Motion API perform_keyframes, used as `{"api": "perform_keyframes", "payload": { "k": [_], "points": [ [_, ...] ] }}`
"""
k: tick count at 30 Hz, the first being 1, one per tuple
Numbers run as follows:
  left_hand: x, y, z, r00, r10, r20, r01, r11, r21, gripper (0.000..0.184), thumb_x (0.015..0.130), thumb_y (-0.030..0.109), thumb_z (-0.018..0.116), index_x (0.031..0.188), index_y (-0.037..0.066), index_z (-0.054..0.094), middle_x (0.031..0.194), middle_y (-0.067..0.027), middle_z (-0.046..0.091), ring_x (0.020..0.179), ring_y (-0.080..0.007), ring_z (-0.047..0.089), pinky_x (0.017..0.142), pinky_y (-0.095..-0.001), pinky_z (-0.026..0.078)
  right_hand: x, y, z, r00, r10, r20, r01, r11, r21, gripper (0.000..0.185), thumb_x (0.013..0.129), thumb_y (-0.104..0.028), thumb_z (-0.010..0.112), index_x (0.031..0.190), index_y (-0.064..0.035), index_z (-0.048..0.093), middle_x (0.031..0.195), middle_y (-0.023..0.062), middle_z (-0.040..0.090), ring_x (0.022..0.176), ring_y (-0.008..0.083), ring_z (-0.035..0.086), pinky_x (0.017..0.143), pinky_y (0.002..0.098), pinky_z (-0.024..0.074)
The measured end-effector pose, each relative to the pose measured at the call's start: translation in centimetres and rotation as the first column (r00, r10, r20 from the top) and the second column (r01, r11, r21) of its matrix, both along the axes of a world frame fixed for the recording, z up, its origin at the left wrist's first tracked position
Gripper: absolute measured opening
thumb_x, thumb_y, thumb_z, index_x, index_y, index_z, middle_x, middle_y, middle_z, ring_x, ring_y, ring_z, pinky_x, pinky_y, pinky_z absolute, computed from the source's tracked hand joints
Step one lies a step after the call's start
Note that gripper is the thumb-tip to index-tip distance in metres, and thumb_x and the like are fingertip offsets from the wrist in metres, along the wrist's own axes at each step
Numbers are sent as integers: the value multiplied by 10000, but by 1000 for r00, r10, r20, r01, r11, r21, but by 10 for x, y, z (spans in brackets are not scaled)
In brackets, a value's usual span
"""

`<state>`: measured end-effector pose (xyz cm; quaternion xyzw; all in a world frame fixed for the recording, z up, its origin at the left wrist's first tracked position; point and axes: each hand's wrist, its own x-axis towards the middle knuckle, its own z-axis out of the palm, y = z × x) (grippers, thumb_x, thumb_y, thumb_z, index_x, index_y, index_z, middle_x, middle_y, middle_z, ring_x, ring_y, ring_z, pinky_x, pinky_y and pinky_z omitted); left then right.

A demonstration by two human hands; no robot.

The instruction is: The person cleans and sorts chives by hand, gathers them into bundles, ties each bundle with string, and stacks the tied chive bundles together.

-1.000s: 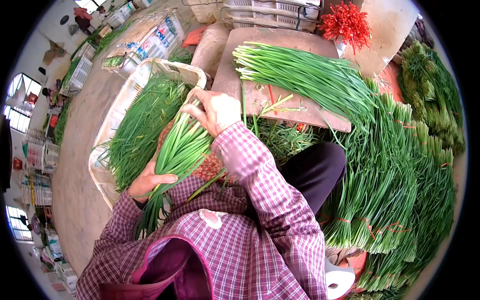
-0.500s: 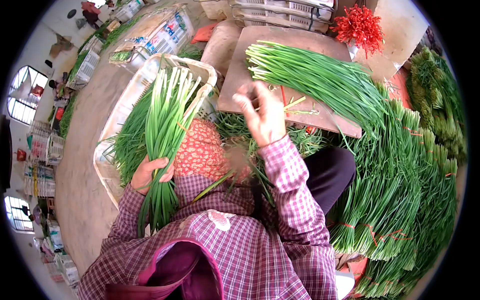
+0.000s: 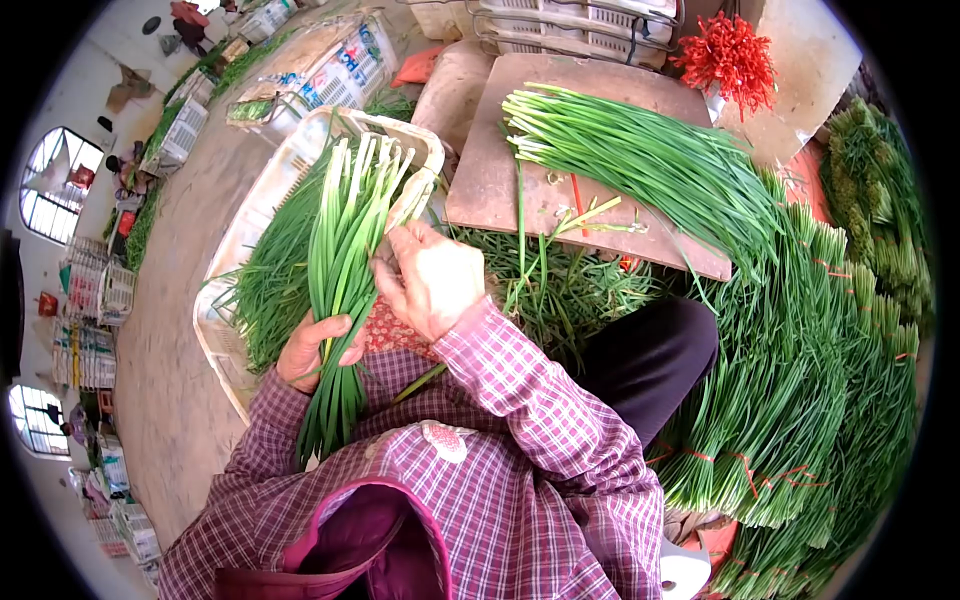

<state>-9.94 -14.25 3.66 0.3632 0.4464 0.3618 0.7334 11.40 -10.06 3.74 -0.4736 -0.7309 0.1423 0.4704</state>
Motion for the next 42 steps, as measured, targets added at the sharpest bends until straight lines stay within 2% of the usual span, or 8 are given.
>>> {"api": "perform_keyframes", "payload": {
  "k": [7, 10, 14, 20, 24, 30, 36, 42],
  "points": [
    [-9, 2, -13, 997, 43, 68, -48, 997, 65, 258, 873, 235, 616, 1018, 24, 581, 697, -42, 564, 530, -123, 513, 492, -267, 387, 28, -26, 26, 555, 673, -490, -827, 512, -233, 103, 842, -108, 691, 830, -16, 645, 780, 80, 677, 644, 184, 653, 603, 342, 530],
    [-15, 3, -13, 991, 14, 134, -19, 999, 34, 265, 868, 226, 622, 1032, 23, 581, 690, -40, 560, 512, -116, 502, 482, -268, 381, 52, -15, 24, 678, 630, -379, -727, 651, -217, 122, 860, -113, 683, 923, -8, 674, 888, 126, 689, 781, 222, 681, 691, 348, 542],
    [-12, 3, -7, 989, -80, 123, 71, 995, 75, 274, 859, 213, 627, 1047, 22, 569, 689, -51, 557, 489, -112, 483, 459, -271, 387, 53, 8, -12, 994, 100, 37, -89, 967, -238, 333, 911, -309, 638, 1035, -1, 650, 864, 112, 694, 722, 230, 673, 647, 344, 528],
    [-4, 0, -2, 991, -113, 72, 109, 992, 55, 275, 840, 192, 643, 1044, 21, 574, 700, -71, 583, 484, -116, 482, 444, -270, 403, 28, 23, -16, 729, 65, -681, -462, 781, -420, 359, 886, -325, 686, 907, 30, 636, 669, 66, 596, 594, 115, 528, 597, 317, 468],
    [-4, -2, 0, 995, -95, 36, 93, 994, 51, 269, 835, 195, 653, 1027, 23, 579, 701, -68, 584, 487, -118, 485, 442, -270, 404, 37, 20, -18, 813, 121, -570, -379, 853, -359, 233, 916, -269, 667, 918, -40, 620, 693, -35, 548, 568, 67, 487, 515, 235, 408],
    [-8, -4, 3, 999, -42, 9, 42, 998, 48, 270, 816, 168, 681, 1022, 27, 579, 718, -60, 575, 499, -121, 493, 449, -270, 406, 67, 37, -49, 867, -150, -474, -71, 906, -417, 306, 886, -295, 670, 879, 9, 633, 599, 35, 574, 549, 112, 540, 537, 282, 457],
    [-2, -5, -2, 998, -57, -29, 58, 998, 38, 357, 795, 153, 713, 1087, 24, 553, 777, -50, 582, 538, -113, 525, 464, -259, 424, 23, 18, -26, 562, 61, -825, -608, 707, -361, 475, 915, -284, 652, 1228, 43, 509, 933, 78, 636, 778, 142, 611, 699, 278, 539],
    [22, -13, 4, 994, 18, -112, -5, 993, 115, 246, 862, 136, 630, 1054, -3, 568, 697, -70, 573, 482, -123, 490, 438, -266, 384, -5, 28, -28, 484, -59, -873, -365, 893, -263, 277, 978, -229, 543, 1090, 18, 600, 859, 20, 647, 707, 60, 553, 638, 229, 469]
  ]
}}
